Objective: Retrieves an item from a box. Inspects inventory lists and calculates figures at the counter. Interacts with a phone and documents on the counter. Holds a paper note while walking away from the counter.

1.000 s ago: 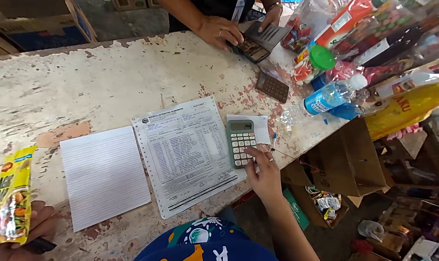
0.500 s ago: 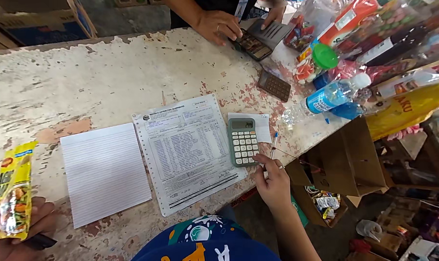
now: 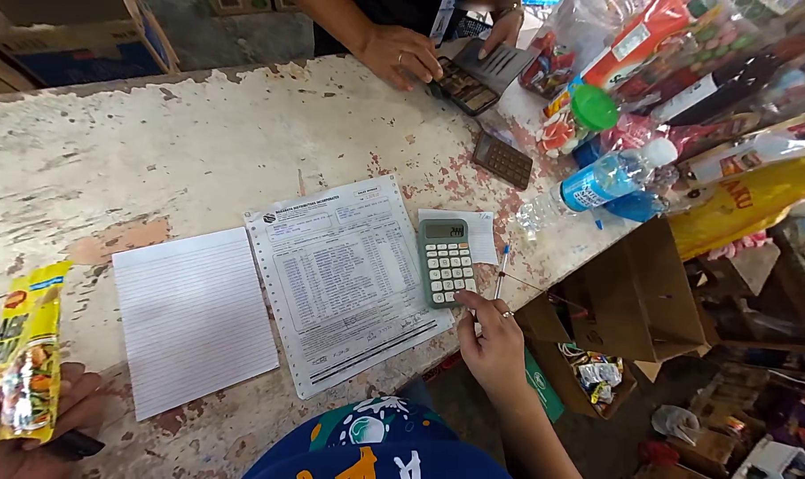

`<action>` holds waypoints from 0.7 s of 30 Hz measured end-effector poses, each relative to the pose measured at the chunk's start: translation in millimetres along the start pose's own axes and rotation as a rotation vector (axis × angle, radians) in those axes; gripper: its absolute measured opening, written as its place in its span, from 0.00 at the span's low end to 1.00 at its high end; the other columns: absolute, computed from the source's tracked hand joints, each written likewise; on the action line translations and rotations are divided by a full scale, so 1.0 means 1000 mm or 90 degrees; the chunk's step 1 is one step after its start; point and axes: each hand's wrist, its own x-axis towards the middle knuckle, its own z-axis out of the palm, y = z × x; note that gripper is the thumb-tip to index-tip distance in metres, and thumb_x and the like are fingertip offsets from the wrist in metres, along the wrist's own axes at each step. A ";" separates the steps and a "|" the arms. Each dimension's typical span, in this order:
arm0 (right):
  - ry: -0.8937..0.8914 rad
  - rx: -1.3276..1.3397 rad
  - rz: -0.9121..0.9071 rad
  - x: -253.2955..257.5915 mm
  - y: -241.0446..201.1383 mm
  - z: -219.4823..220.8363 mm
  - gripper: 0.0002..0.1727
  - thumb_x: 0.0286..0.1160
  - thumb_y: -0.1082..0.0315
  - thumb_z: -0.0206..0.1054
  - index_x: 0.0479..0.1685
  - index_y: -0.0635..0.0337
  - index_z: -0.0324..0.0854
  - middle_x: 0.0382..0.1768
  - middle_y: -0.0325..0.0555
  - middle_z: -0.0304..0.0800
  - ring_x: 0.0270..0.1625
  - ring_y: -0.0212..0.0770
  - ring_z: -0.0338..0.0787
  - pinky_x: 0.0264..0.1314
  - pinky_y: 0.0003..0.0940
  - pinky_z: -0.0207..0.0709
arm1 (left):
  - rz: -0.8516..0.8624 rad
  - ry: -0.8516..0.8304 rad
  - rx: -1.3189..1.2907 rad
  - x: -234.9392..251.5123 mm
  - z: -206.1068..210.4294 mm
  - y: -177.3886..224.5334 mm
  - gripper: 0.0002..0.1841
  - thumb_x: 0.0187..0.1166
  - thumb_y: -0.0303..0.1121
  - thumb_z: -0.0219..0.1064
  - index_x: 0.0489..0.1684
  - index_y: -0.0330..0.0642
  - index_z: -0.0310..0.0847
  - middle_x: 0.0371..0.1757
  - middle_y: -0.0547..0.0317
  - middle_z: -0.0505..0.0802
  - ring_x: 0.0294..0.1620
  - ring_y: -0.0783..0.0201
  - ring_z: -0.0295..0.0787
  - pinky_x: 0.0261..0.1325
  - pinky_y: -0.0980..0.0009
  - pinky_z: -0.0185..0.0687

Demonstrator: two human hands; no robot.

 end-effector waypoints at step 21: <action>-0.022 -0.088 -0.027 0.002 -0.004 0.010 0.18 0.72 0.72 0.55 0.50 0.64 0.91 0.36 0.49 0.96 0.37 0.51 0.91 0.36 0.41 0.82 | -0.004 0.015 -0.006 0.000 0.006 -0.001 0.16 0.68 0.40 0.78 0.43 0.36 0.91 0.33 0.58 0.94 0.23 0.74 0.88 0.23 0.85 0.81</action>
